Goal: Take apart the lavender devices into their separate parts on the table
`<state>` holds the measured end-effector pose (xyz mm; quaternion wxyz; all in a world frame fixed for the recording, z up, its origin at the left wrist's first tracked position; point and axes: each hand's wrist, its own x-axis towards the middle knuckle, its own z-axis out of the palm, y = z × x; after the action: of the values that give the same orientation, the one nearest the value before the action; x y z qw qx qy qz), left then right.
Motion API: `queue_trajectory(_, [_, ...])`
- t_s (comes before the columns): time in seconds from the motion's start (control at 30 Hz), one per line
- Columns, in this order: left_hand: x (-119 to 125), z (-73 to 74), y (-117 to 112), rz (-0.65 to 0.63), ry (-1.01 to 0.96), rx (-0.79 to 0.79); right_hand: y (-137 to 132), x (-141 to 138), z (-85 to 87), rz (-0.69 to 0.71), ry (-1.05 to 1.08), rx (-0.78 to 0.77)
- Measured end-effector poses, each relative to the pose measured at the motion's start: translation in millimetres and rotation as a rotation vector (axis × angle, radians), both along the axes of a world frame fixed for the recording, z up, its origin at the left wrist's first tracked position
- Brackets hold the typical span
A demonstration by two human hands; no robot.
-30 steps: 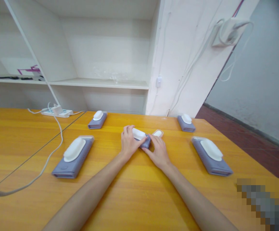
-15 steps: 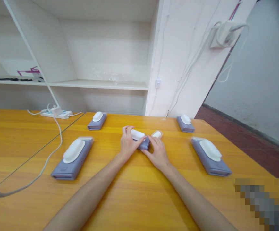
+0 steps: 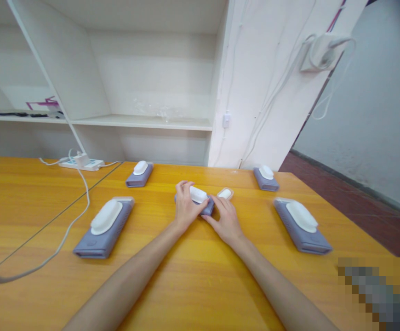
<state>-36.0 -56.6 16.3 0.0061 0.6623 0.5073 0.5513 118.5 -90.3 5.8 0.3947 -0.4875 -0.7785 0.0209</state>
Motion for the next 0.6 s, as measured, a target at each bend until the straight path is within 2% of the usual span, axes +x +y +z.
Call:
queue_trajectory(0.3, [2.1,-1.3,-2.3,0.023,0.047,0.045,-1.7,-1.2,2.0,-0.021,-0.022,-0.016])
queue_trajectory(0.6, [4.9,-1.0,-0.8,0.223,0.171,-0.072,0.1,-2.1,-0.7,-0.075,-0.059,-0.016])
